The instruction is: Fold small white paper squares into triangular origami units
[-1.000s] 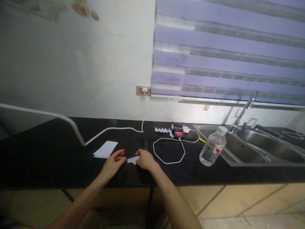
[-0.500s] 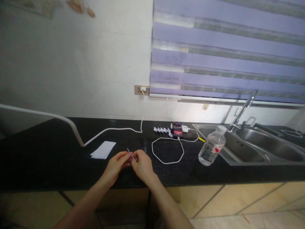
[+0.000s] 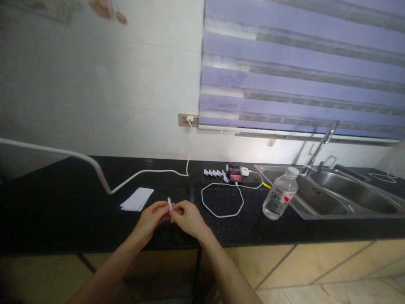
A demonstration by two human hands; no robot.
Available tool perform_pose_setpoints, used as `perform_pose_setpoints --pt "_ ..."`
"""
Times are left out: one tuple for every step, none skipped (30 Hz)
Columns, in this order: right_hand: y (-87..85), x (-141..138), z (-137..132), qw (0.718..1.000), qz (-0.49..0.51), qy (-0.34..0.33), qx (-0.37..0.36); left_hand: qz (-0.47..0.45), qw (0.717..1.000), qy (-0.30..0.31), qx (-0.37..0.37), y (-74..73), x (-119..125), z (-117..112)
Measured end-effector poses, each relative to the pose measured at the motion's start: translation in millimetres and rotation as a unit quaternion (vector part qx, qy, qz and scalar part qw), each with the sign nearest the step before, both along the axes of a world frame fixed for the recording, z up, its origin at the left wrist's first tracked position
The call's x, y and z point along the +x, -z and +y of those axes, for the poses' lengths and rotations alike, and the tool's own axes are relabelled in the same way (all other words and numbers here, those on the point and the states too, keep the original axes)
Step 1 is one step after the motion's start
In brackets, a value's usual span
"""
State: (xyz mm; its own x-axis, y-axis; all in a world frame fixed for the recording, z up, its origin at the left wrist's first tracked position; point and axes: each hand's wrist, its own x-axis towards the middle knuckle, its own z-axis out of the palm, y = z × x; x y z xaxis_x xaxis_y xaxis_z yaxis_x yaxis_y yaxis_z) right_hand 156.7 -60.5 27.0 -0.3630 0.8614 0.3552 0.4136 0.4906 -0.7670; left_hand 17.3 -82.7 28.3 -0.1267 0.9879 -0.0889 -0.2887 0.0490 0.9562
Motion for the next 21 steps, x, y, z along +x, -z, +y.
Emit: perform_pose_setpoints --pt "-0.1 -0.5 -0.3 1.000 0.002 -0.003 -0.007 0.006 1.000 0.004 0.002 -0.9 -0.7 -0.8" --pt "-0.4 -0.9 -0.8 1.000 0.005 -0.009 -0.015 0.012 1.000 0.007 0.004 -1.4 -1.6 -1.4" --pt "-1.1 -1.2 -1.4 1.000 0.007 -0.015 -0.026 0.017 1.000 0.011 0.003 -1.6 -2.5 -1.8" --pt "-2.0 -1.4 -2.0 0.999 0.010 -0.021 -0.036 0.020 1.000 0.014 0.002 -1.6 -3.4 -1.9" --pt "-3.0 -1.3 -2.4 0.999 0.012 -0.026 -0.044 0.022 1.000 0.018 0.002 -1.2 -4.3 -1.9" --pt "-4.1 -1.1 -2.7 0.998 0.015 -0.029 -0.050 0.021 1.000 0.020 0.002 -0.7 -5.1 -1.7" --pt "-5.0 -0.7 -2.8 0.998 0.019 -0.032 -0.053 0.021 1.000 0.020 0.001 -0.1 -5.7 -1.4" --pt "-5.6 -0.3 -2.6 0.998 0.022 -0.033 -0.055 0.020 1.000 0.020 0.001 0.5 -6.2 -1.1" --pt "-5.9 0.2 -2.2 0.998 0.027 -0.033 -0.056 0.020 1.000 0.019 0.000 0.9 -6.4 -0.9" --pt "-5.9 0.6 -1.7 0.997 0.033 -0.034 -0.058 0.021 1.000 0.019 -0.001 1.3 -6.5 -0.7" --pt "-5.7 0.9 -1.0 0.997 0.038 -0.035 -0.060 0.023 1.000 0.018 -0.001 1.5 -6.3 -0.5" --pt "-5.2 1.1 -0.5 0.997 0.043 -0.034 -0.061 0.026 1.000 0.016 0.000 1.6 -6.0 -0.4" --pt "-4.7 1.2 -0.1 0.997 0.045 -0.031 -0.059 0.031 0.999 0.016 0.002 1.6 -5.6 -0.4" --pt "-4.2 1.1 0.0 0.997 0.043 -0.026 -0.056 0.037 0.999 0.015 0.006 1.6 -5.1 -0.4" --pt "-4.0 0.7 -0.1 0.998 0.038 -0.019 -0.049 0.045 0.999 0.014 0.012 1.4 -4.5 -0.4" --pt "-4.0 0.2 -0.6 0.999 0.027 -0.011 -0.040 0.055 0.998 0.011 0.018 1.3 -3.8 -0.4" --pt "-4.4 -0.4 -1.3 1.000 0.014 -0.001 -0.028 0.065 0.998 0.007 0.023 1.1 -3.0 -0.4" --pt "-5.2 -1.3 -2.3 1.000 0.000 0.010 -0.016 0.074 0.997 0.002 0.028 0.8 -2.2 -0.3" --pt "-6.3 -2.2 -3.4 1.000 -0.016 0.021 -0.004 0.079 0.996 -0.002 0.031 0.6 -1.2 -0.1" --pt "-7.7 -3.1 -4.5 0.999 -0.033 0.033 0.006 0.081 0.996 -0.005 0.032 0.4 -0.3 0.2" --pt "-9.3 -4.1 -5.6 0.998 -0.050 0.044 0.015 0.081 0.996 -0.005 0.031 0.3 0.7 0.7"
